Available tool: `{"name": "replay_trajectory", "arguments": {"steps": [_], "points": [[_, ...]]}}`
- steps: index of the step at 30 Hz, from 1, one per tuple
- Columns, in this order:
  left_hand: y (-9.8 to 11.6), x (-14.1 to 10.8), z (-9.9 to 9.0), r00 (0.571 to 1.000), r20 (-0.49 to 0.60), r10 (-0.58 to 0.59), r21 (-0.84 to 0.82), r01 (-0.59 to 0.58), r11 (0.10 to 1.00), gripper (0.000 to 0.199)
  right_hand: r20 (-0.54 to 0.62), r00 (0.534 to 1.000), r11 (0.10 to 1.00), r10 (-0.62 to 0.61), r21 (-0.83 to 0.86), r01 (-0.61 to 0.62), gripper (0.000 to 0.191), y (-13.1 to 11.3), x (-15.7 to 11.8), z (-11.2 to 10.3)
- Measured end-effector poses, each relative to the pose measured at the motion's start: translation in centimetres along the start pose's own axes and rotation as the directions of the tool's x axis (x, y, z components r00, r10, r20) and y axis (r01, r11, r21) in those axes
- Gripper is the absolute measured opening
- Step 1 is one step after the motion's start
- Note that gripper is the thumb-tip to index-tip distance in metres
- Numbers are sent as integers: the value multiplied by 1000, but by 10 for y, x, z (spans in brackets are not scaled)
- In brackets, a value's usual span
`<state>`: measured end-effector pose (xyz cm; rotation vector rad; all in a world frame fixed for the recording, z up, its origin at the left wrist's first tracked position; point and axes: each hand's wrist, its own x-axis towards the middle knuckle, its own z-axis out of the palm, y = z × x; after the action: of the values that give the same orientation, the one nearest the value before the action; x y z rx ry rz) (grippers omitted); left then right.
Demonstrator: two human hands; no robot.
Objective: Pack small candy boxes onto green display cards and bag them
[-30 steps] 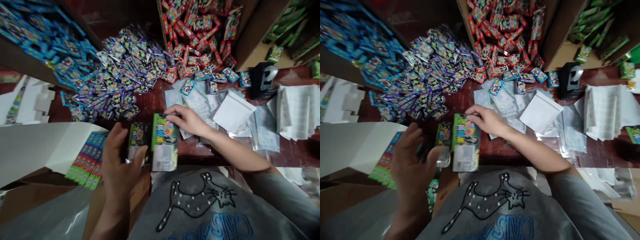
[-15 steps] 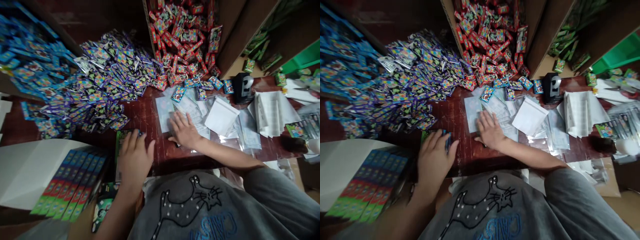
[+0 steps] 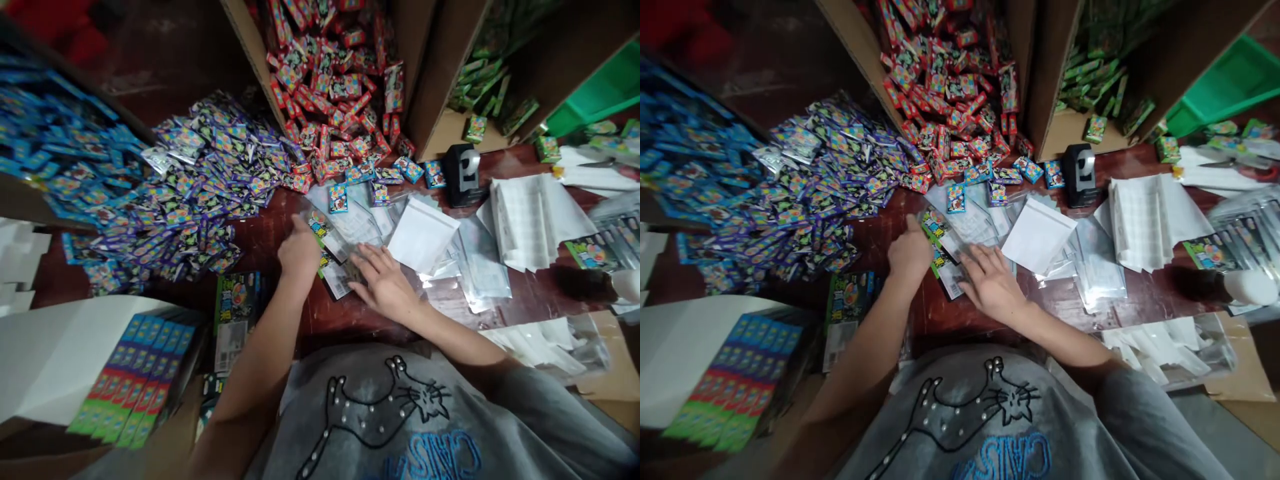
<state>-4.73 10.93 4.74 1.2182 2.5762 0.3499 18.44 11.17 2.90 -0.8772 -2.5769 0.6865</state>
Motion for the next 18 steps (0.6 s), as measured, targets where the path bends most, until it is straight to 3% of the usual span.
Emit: {"name": "replay_trajectory", "arguments": {"steps": [2,3,5,8,14,18], "points": [[-17,-20,-18,997,-65,51,-54,-55,997,62,-75,994,987,-86,127,95,52,1,15,-11],[-25,-31,-27,988,-86,131,-123,-141,982,54,-112,985,973,-130,177,148,52,2,24,-17],[-37,-54,-40,961,-16,277,-299,-269,916,43,-158,966,941,-205,241,239,51,2,41,-27],[-40,-81,-46,912,95,398,-487,-306,818,40,-145,951,909,-273,284,304,45,-1,59,-37],[-30,-100,-35,903,113,414,-574,-281,769,36,-149,967,966,-207,125,226,40,-13,49,-50],[-23,-106,-25,919,93,383,-621,-247,744,35,-170,971,985,-166,7,170,41,-21,37,-55]]}}
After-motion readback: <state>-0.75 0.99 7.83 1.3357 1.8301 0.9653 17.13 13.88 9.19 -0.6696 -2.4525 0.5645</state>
